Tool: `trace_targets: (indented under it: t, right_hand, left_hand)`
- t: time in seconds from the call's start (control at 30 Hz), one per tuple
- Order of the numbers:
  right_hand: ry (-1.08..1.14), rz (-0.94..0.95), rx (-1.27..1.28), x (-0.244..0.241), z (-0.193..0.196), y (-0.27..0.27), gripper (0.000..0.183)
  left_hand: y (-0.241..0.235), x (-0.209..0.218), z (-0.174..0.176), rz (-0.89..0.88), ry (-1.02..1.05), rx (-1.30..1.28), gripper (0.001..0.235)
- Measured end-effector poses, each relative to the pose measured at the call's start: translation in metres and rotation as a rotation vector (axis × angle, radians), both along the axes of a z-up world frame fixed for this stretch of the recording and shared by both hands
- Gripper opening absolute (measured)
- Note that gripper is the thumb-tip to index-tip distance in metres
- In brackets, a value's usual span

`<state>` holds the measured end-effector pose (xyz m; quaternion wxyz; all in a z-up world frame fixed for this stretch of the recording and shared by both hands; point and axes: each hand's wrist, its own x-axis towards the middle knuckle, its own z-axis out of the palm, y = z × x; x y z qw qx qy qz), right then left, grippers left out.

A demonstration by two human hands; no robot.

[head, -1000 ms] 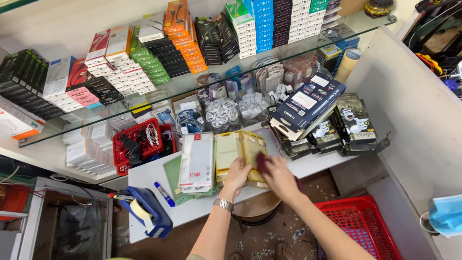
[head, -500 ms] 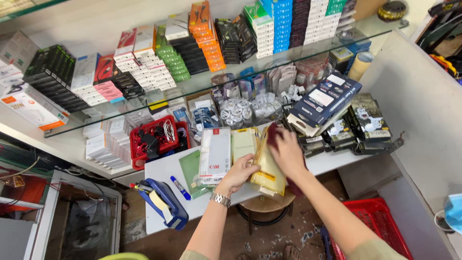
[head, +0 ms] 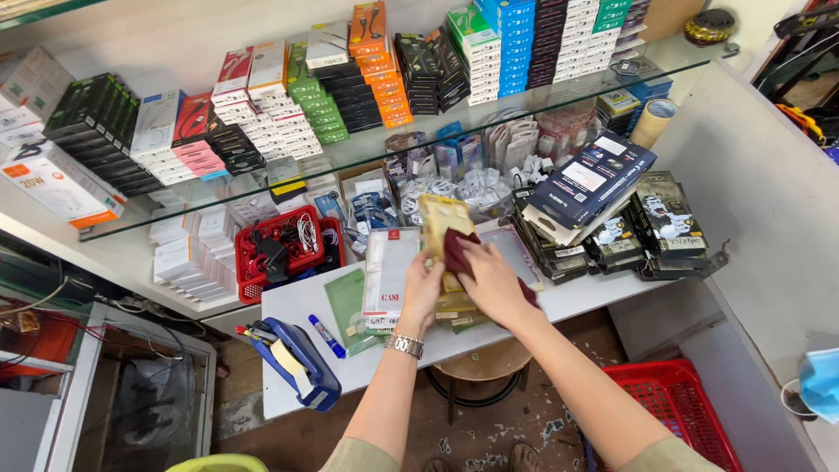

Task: The person labels small electronics boxes with a blue marker, then wipes them with a maroon cloth. They handle multiple boxes, moving them between a counter and a glass shelf, and continue wiping and stacking them.

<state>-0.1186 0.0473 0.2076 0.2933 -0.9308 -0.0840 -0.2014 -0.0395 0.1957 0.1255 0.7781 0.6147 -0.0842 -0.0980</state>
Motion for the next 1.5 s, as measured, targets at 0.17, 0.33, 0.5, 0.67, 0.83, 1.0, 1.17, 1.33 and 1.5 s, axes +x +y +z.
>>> trace_targets:
  t: [0.17,0.33,0.5,0.67,0.83,1.0,1.17,1.33,1.5]
  right_hand:
    - [-0.053,0.210,-0.045,-0.033,0.019,0.011,0.046]
    - [-0.235,0.196,-0.255,-0.034,-0.007,-0.009,0.074]
    - [0.121,-0.209,0.315,-0.012,-0.053,-0.075,0.040]
    - [0.540,-0.098,1.747,0.026,-0.062,-0.077,0.048]
    - [0.672,0.139,1.830,0.029,-0.040,-0.065,0.047]
    - [0.746,0.036,1.239,0.021,-0.038,-0.083,0.040]
    - [0.654,-0.187,0.845,0.018,-0.047,-0.098,0.036]
    - [0.603,-0.232,0.609,0.026,-0.038,-0.100,0.039]
    - [0.544,-0.152,0.577,0.035,-0.028,-0.103,0.043]
  left_hand:
    - [0.000,0.015,-0.020,0.201,0.103,-0.164,0.027]
    - [-0.003,0.019,-0.016,0.171,0.317,-0.288,0.028]
    - [0.023,0.019,0.002,-0.005,0.383,-0.365,0.034]
    - [-0.010,0.004,0.001,-0.224,0.350,-0.384,0.039]
    - [-0.034,0.002,-0.020,-0.044,0.230,0.151,0.036]
    - [-0.001,0.023,-0.027,0.085,0.053,0.445,0.027]
    - [0.013,0.035,-0.026,0.047,-0.138,0.857,0.032]
    - [0.002,0.047,-0.041,0.068,-0.210,1.117,0.038]
    - [-0.015,0.041,-0.060,0.150,-0.293,1.246,0.036]
